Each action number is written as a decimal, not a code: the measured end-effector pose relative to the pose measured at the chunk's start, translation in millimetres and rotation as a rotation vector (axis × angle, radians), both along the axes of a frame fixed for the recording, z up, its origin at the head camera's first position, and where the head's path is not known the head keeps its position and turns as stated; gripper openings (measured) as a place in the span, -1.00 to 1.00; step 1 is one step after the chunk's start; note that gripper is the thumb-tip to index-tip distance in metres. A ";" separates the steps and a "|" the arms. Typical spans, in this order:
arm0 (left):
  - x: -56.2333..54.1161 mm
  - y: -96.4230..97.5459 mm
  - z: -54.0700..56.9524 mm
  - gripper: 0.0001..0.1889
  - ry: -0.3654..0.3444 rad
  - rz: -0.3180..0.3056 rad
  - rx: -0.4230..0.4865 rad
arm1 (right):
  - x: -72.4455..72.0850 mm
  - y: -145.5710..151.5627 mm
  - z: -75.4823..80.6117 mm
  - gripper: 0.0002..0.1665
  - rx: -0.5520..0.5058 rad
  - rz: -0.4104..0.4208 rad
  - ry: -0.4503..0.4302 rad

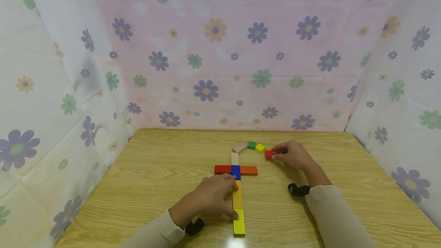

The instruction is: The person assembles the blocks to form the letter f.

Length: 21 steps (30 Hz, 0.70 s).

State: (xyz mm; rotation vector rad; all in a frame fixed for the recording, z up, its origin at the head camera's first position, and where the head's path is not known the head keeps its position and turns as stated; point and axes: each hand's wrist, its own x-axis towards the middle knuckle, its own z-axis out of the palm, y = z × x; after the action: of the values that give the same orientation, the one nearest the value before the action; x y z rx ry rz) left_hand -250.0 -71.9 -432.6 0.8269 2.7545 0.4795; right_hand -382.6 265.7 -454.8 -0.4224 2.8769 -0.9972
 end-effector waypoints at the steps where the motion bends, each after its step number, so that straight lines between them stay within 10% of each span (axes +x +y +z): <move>1: 0.1 -0.1 0.2 -0.24 0.000 0.000 0.000 | -0.2 -0.9 -0.5 -0.58 -0.001 -0.004 -0.002; 21: 2.6 0.7 5.1 -0.25 0.000 0.013 -0.021 | 1.6 -13.0 0.2 -0.61 0.007 -0.036 -0.033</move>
State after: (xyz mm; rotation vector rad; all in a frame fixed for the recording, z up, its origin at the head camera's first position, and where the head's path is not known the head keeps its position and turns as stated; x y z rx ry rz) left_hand -247.4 -71.1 -427.5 0.8050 2.7614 0.4523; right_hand -381.1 252.7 -454.6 -0.3517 2.8674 -0.9894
